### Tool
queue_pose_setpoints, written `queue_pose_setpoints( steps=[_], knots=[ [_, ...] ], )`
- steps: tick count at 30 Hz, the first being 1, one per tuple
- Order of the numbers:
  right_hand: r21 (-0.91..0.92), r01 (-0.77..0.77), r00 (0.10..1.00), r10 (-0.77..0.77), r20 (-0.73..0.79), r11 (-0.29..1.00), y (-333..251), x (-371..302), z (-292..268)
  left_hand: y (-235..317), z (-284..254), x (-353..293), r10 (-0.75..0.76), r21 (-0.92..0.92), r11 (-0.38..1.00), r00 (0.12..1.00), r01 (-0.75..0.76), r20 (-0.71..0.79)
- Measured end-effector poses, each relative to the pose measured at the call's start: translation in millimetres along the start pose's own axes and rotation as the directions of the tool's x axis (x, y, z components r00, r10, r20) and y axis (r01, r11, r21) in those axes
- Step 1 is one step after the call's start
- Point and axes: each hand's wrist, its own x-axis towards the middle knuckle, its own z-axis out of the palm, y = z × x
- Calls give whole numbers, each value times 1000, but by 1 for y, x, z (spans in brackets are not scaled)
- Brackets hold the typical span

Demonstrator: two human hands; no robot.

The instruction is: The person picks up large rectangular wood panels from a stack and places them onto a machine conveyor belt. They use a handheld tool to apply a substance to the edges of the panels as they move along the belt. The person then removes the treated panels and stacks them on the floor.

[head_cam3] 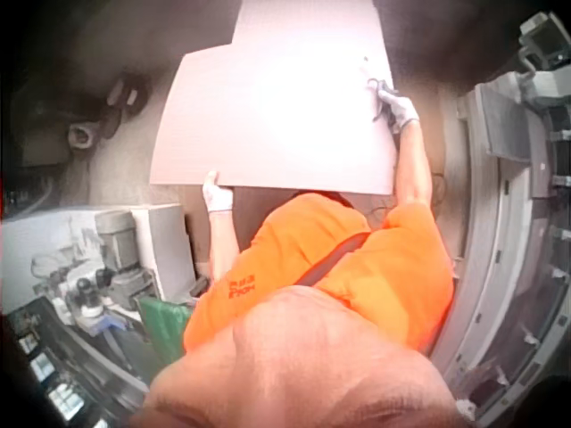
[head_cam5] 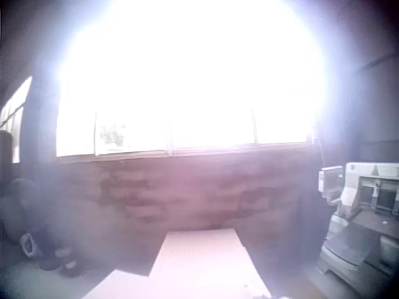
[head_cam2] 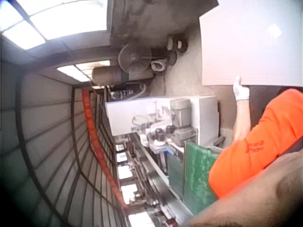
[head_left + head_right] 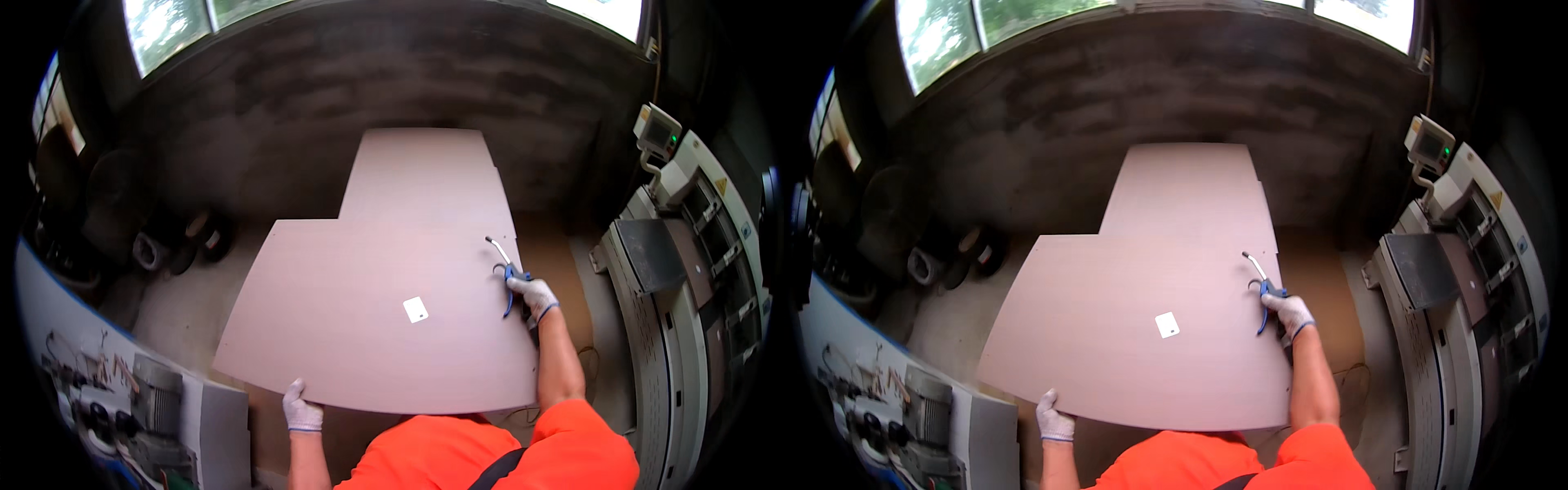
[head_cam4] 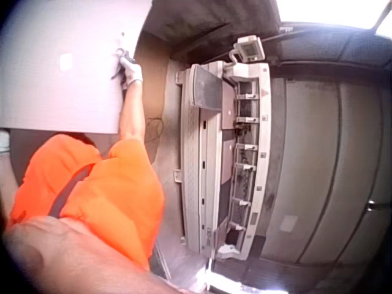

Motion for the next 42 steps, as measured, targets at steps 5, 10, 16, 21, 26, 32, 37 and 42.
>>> queue_pose_setpoints(
  steps=[5,10,16,21,26,32,37,42],
  knots=[
    [-198,-65,998,59,-36,978,-72,121,-60,-61,136,87,-124,38,992,987,121,102],
    [-417,19,986,-86,-142,909,-100,211,-53,-100,179,144,-370,318,887,927,335,55],
    [-221,209,978,-206,37,953,-136,242,-14,-119,74,133,-469,300,825,876,479,-107],
    [-619,174,985,-145,97,766,-198,263,107,-112,2,127,-336,177,906,907,385,-255],
    [-734,506,827,-13,562,454,-220,174,299,-108,0,119,-215,179,947,942,265,-258],
    [-634,737,567,297,768,232,-195,106,345,-103,51,129,-57,374,908,939,190,-339],
    [-645,532,634,246,733,549,-158,71,197,-88,92,184,2,431,898,977,92,-215],
    [-205,54,904,-135,-405,977,-56,160,-63,-109,71,190,-145,374,908,980,187,-137]
  ],
)
